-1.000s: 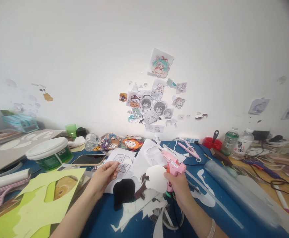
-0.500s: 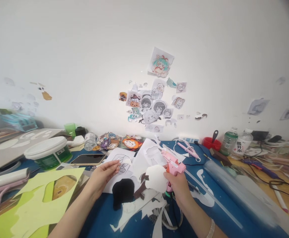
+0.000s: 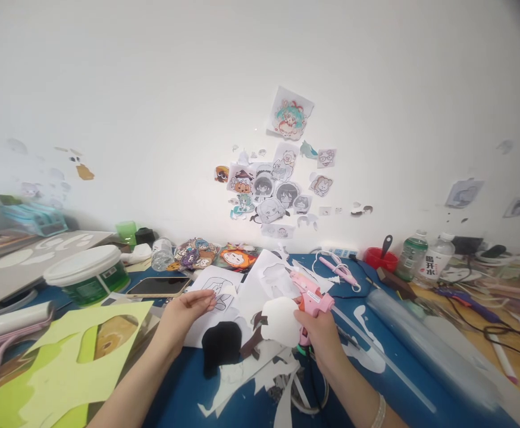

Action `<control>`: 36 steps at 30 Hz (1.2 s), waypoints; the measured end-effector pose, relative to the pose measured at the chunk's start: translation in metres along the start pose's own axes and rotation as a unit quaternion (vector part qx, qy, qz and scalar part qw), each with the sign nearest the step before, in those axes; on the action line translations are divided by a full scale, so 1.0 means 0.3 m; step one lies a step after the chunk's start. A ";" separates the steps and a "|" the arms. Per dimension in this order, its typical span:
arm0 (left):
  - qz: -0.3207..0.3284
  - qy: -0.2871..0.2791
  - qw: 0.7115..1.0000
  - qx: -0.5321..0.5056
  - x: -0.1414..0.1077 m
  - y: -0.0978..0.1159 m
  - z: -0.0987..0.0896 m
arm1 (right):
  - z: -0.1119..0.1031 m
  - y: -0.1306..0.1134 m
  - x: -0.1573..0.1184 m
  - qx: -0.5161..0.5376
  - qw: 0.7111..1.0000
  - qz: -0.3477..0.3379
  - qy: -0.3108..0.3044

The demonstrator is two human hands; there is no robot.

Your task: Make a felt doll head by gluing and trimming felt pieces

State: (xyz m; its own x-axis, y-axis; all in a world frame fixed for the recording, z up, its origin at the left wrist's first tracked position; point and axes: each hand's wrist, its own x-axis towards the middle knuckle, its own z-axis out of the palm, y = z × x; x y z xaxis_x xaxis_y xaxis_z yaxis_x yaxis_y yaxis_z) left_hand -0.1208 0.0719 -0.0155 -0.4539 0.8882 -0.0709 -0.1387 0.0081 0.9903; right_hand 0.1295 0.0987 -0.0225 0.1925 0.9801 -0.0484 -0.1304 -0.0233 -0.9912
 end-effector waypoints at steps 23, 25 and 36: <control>0.091 -0.031 0.956 0.279 0.029 -0.039 -0.015 | 0.001 0.039 0.026 0.002 1.000 0.004 -0.007; 0.093 -0.034 0.951 0.292 0.034 -0.041 -0.017 | 0.000 0.040 0.028 -0.001 1.000 -0.001 -0.007; 0.084 -0.045 0.967 0.234 0.046 -0.045 -0.022 | 0.007 0.030 0.019 0.000 1.000 -0.016 -0.010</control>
State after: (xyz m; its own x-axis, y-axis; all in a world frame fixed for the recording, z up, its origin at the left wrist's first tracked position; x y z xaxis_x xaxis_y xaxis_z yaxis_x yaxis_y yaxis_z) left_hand -0.1310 0.0809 -0.0305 -0.3548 0.9309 0.0865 0.3544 0.0483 0.9338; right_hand 0.1272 0.1044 -0.0314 0.1766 0.9842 -0.0134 -0.1241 0.0087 -0.9922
